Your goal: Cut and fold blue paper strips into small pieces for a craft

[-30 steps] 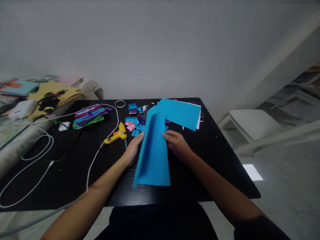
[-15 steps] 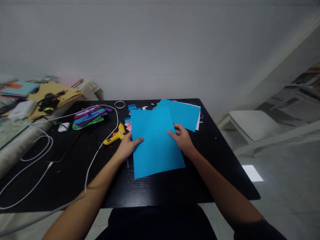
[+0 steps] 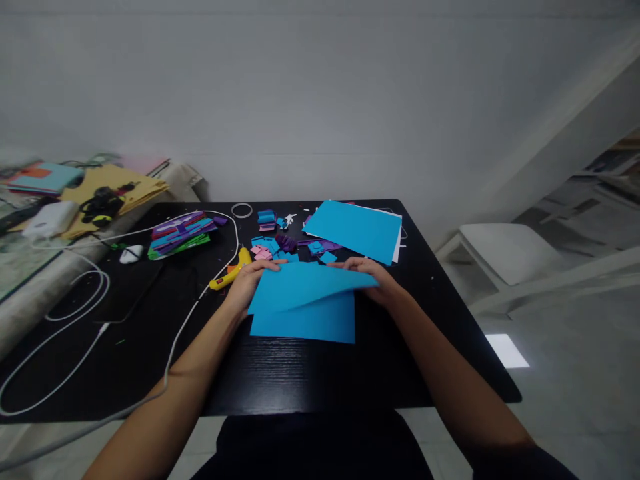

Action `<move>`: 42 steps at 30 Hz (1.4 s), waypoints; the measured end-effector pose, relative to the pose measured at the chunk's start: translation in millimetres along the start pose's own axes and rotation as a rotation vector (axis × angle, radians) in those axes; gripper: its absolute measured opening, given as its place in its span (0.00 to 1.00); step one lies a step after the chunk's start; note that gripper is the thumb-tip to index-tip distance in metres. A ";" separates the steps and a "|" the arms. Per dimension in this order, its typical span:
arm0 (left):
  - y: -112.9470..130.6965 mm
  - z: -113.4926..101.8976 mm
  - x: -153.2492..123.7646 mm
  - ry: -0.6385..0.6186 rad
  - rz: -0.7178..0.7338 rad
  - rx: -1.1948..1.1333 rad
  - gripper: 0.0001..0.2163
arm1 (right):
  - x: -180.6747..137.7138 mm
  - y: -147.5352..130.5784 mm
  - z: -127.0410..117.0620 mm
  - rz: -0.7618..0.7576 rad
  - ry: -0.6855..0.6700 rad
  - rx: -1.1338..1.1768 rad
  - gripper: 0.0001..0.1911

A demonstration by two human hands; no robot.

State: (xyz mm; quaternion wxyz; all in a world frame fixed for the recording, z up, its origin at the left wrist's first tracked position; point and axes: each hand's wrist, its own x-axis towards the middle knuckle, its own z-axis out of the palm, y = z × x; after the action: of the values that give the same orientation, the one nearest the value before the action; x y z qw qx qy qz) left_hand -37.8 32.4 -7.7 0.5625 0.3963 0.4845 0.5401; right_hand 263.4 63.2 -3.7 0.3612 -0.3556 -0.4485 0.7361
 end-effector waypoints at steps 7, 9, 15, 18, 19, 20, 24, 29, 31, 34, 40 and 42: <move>4.1 3.6 -9.9 -0.326 -0.057 0.062 0.05 | -10.3 0.7 20.1 0.211 -0.331 0.086 0.23; 2.7 10.9 -17.1 -0.391 -0.054 0.089 0.05 | -12.5 5.7 33.8 0.257 -0.355 -0.046 0.28; -2.7 22.2 -22.5 -0.288 0.071 0.102 0.07 | -14.7 12.7 53.7 0.237 -0.350 -0.183 0.48; -5.4 18.4 -14.4 -0.148 -0.052 -0.039 0.16 | -9.6 16.1 49.3 0.199 -0.312 -0.138 0.47; -6.1 16.6 -11.5 -0.117 -0.100 -0.109 0.19 | -7.3 18.0 47.2 0.166 -0.275 -0.123 0.46; -6.7 15.0 -9.0 -0.101 -0.140 -0.157 0.20 | -4.9 19.9 45.2 0.123 -0.223 -0.108 0.44; -7.5 13.5 -7.8 -0.060 -0.154 -0.221 0.27 | 1.0 25.6 41.3 -0.017 -0.003 -0.063 0.40; -10.7 20.1 -14.9 0.006 -0.084 -0.185 0.30 | -2.2 22.2 45.7 -0.040 0.117 -0.001 0.38; -13.3 22.0 -16.1 0.015 -0.061 -0.176 0.29 | -4.6 19.3 47.9 -0.048 0.138 0.037 0.34; -16.0 23.5 -17.8 -0.050 -0.037 -0.081 0.28 | -7.1 16.1 49.7 -0.041 0.151 0.076 0.30; -19.3 27.0 -22.8 -0.072 0.073 0.123 0.26 | -7.3 17.7 50.9 -0.044 0.157 0.052 0.31; -21.2 27.8 -23.9 -0.051 0.131 0.179 0.25 | -6.9 20.1 51.3 -0.043 0.166 0.015 0.33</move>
State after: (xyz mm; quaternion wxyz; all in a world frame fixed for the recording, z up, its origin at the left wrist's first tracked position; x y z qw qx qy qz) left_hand -4.7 8.7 -19.4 0.5006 0.4894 0.4895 0.5199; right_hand 219.0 29.9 -3.0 0.4154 -0.4032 -0.4191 0.6994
